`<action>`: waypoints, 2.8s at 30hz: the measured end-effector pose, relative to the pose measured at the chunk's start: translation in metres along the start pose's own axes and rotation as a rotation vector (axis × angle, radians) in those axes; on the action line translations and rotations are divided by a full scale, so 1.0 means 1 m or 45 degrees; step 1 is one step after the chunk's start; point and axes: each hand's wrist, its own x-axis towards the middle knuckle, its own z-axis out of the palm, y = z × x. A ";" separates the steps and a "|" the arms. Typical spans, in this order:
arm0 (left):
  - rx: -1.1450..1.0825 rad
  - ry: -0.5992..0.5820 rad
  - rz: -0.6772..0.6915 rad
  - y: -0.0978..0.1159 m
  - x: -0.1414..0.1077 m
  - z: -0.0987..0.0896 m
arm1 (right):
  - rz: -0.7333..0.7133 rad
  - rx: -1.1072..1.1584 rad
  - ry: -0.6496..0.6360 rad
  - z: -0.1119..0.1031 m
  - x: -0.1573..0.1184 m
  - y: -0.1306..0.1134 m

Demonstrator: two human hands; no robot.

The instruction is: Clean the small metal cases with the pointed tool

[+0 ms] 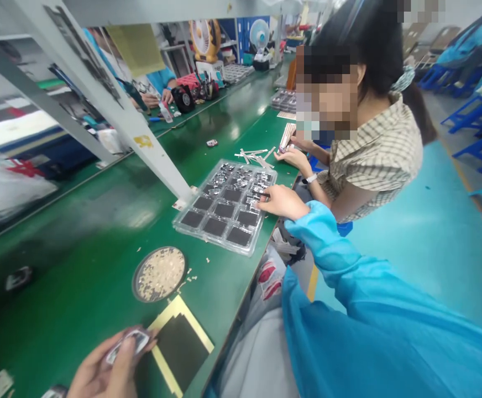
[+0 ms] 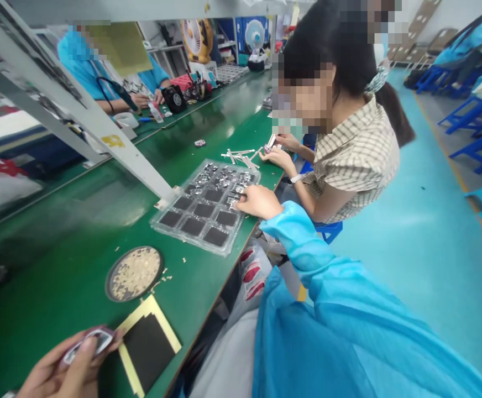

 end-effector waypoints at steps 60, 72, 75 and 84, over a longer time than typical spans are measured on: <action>-0.171 -0.513 -0.148 0.010 -0.003 0.010 | -0.242 1.375 -0.472 0.119 -0.107 -0.163; -0.188 -0.372 -0.093 0.013 -0.003 0.016 | -0.172 1.454 -0.996 0.120 -0.115 -0.163; -0.198 -0.408 -0.103 0.009 -0.003 0.014 | -0.121 1.555 -0.979 0.120 -0.114 -0.161; -0.094 -0.352 -0.070 0.004 -0.002 0.014 | -0.163 1.489 -1.051 0.123 -0.116 -0.160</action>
